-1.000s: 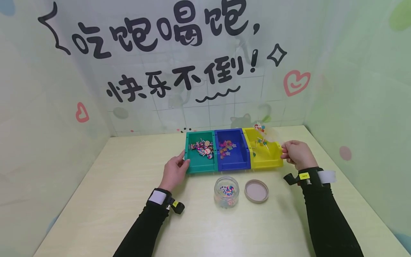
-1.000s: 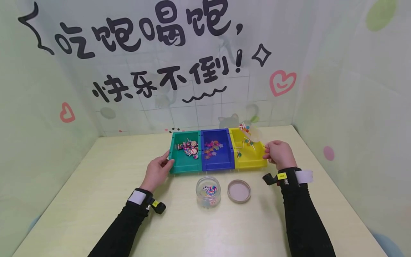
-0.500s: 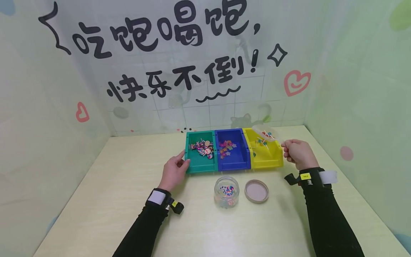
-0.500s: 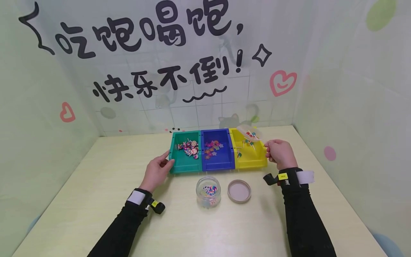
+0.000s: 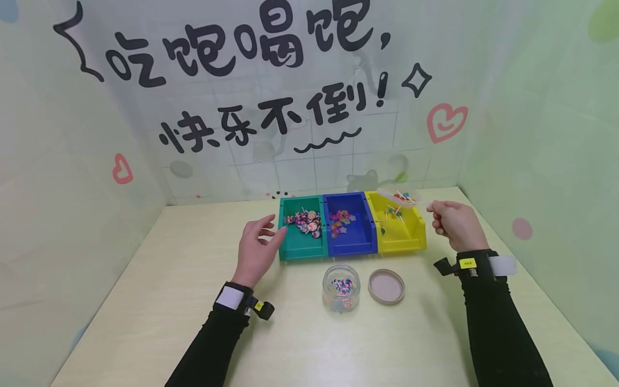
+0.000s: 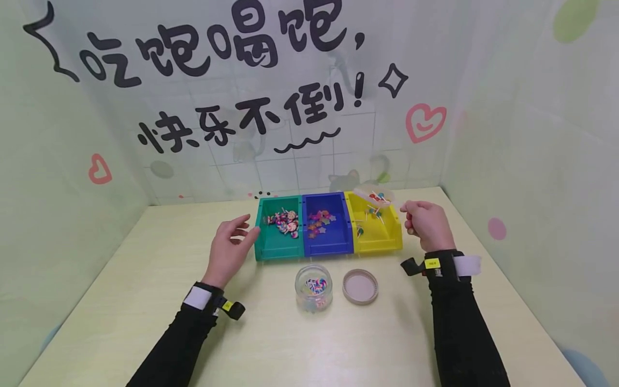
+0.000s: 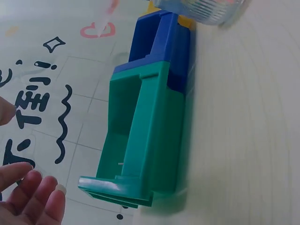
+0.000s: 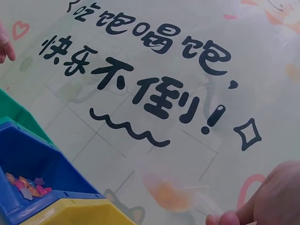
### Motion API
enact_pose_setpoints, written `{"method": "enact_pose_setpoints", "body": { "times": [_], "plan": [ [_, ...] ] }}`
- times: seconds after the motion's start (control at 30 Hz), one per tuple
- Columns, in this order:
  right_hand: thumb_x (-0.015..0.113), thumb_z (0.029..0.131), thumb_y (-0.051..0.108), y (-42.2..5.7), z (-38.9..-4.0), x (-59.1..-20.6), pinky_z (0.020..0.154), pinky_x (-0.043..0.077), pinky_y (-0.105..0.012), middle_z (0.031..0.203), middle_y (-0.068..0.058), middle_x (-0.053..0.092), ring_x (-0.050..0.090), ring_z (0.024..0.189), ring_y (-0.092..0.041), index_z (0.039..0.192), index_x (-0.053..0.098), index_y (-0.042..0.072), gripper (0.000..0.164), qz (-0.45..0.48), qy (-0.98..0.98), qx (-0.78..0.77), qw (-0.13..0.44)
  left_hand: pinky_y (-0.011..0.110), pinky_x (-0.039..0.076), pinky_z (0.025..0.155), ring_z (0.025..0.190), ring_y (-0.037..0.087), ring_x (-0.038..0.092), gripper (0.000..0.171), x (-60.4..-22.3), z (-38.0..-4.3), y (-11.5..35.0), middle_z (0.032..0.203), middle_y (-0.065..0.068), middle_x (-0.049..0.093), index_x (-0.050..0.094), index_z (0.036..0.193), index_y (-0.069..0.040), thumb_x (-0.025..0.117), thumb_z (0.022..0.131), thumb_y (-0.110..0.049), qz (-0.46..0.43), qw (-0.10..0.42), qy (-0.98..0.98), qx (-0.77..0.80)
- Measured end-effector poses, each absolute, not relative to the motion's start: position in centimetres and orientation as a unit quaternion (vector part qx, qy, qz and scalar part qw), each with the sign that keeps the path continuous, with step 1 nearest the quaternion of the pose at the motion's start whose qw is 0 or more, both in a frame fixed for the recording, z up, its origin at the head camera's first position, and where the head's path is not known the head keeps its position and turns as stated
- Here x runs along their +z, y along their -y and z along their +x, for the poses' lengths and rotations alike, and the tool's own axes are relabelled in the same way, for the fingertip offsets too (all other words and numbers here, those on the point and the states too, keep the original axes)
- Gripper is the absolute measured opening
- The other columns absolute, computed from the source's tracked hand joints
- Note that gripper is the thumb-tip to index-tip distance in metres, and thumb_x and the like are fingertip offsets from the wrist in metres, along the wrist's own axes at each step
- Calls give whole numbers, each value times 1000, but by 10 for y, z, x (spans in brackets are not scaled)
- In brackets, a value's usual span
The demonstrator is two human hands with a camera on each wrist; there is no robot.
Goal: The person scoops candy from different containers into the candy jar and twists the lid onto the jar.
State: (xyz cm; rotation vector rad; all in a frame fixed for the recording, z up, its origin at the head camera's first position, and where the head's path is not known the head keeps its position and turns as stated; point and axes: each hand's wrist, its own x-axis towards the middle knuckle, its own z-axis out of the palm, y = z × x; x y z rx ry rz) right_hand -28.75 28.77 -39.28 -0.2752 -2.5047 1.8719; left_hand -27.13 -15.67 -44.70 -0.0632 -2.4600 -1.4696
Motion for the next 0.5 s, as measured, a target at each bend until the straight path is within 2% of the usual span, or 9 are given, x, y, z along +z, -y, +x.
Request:
{"method": "enact_pose_setpoints", "body": {
  "times": [0.17, 0.33, 0.5],
  "plan": [
    [47, 117, 43, -288, -281, -383, 61, 49, -17, 79, 10, 53, 53, 70, -7, 125, 62, 4, 42, -87, 792, 604, 23, 47, 56, 107, 130, 30, 63, 58, -437, -264, 150, 142, 14, 59, 59, 156, -11, 75, 106, -36, -56, 133, 838, -526],
    [49, 116, 46, -287, -276, -376, 59, 48, -18, 77, 11, 53, 52, 68, -7, 119, 63, 6, 42, -84, 785, 613, 38, 52, 57, 108, 130, 31, 64, 55, -434, -259, 141, 143, 16, 59, 62, 154, -11, 77, 105, -31, -98, 133, 828, -536],
    [49, 116, 47, -285, -273, -370, 59, 48, -18, 77, 11, 54, 52, 68, -8, 117, 62, 6, 43, -75, 779, 621, 42, 57, 57, 110, 132, 30, 65, 57, -435, -253, 132, 145, 15, 60, 62, 155, -12, 79, 103, -28, -151, 104, 824, -537]
  ]
}}
